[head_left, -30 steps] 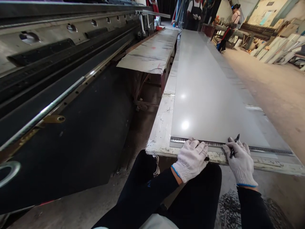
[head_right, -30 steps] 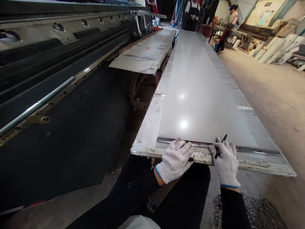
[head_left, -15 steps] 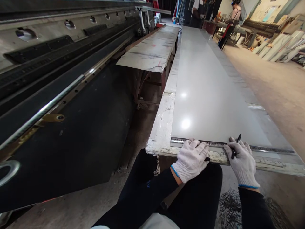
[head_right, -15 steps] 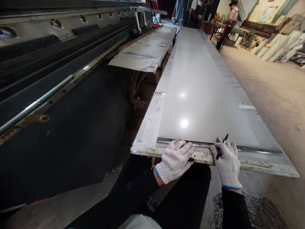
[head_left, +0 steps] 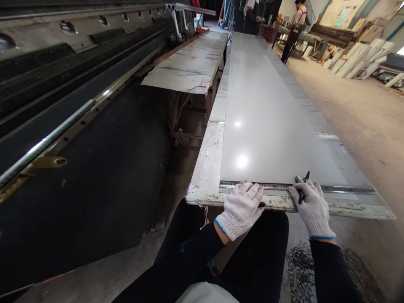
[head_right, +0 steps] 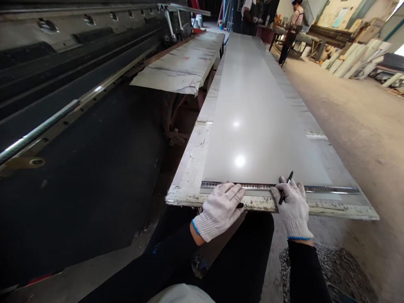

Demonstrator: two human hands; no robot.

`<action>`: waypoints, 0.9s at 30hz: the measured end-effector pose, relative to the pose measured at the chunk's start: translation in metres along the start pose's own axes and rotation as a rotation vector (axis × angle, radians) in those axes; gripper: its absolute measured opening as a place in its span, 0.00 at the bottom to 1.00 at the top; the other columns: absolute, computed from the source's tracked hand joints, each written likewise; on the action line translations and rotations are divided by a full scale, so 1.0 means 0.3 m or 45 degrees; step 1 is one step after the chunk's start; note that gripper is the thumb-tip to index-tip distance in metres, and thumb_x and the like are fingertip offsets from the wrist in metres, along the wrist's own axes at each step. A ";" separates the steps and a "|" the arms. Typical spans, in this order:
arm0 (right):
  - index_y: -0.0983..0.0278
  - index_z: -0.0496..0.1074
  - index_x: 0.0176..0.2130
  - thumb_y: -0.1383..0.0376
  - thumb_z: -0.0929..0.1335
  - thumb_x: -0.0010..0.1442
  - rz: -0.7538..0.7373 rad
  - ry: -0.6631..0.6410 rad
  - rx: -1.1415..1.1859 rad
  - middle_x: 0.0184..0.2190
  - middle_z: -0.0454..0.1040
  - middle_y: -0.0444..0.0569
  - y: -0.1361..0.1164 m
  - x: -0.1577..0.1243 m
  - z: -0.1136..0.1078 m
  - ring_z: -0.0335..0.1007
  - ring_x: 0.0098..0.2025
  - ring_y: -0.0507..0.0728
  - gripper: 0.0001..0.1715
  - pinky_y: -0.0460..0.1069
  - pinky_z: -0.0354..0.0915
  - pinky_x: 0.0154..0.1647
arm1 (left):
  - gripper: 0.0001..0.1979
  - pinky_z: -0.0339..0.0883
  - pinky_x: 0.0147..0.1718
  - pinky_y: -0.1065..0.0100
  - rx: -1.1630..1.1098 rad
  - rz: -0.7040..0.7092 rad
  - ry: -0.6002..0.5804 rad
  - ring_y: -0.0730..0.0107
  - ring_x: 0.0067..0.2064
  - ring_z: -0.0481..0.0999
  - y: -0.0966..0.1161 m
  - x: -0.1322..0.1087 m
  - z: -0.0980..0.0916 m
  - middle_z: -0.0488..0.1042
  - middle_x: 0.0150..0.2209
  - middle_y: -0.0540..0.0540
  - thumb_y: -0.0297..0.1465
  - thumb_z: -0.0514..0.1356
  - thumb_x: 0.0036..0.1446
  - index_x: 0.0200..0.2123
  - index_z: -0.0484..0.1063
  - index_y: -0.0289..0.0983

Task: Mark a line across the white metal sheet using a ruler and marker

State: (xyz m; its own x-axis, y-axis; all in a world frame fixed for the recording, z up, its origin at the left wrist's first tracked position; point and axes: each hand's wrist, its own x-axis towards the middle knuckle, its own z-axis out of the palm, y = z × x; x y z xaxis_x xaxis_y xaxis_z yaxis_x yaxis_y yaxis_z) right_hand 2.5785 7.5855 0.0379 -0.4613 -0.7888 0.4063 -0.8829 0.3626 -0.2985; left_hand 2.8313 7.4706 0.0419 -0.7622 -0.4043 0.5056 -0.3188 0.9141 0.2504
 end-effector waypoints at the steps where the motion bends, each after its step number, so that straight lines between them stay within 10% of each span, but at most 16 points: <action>1: 0.58 0.74 0.36 0.38 0.61 0.66 -0.006 0.011 0.003 0.56 0.77 0.48 -0.001 0.002 -0.001 0.68 0.63 0.66 0.29 0.66 0.52 0.72 | 0.26 0.64 0.62 0.47 0.007 -0.006 0.020 0.50 0.58 0.72 -0.003 -0.002 -0.008 0.75 0.59 0.38 0.40 0.57 0.66 0.60 0.73 0.28; 27: 0.58 0.73 0.37 0.53 0.65 0.70 0.068 -0.036 0.035 0.57 0.76 0.48 -0.037 0.030 -0.056 0.63 0.66 0.65 0.14 0.66 0.46 0.74 | 0.22 0.70 0.53 0.40 0.056 0.047 -0.062 0.44 0.56 0.73 -0.028 0.044 0.002 0.77 0.57 0.38 0.37 0.51 0.70 0.58 0.73 0.33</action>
State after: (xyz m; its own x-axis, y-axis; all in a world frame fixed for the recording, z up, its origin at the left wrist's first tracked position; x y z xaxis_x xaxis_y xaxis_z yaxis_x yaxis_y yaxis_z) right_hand 2.5826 7.5827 0.0595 -0.5049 -0.7825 0.3643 -0.8539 0.3913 -0.3430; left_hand 2.8235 7.4576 0.0460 -0.8000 -0.3691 0.4731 -0.3133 0.9294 0.1953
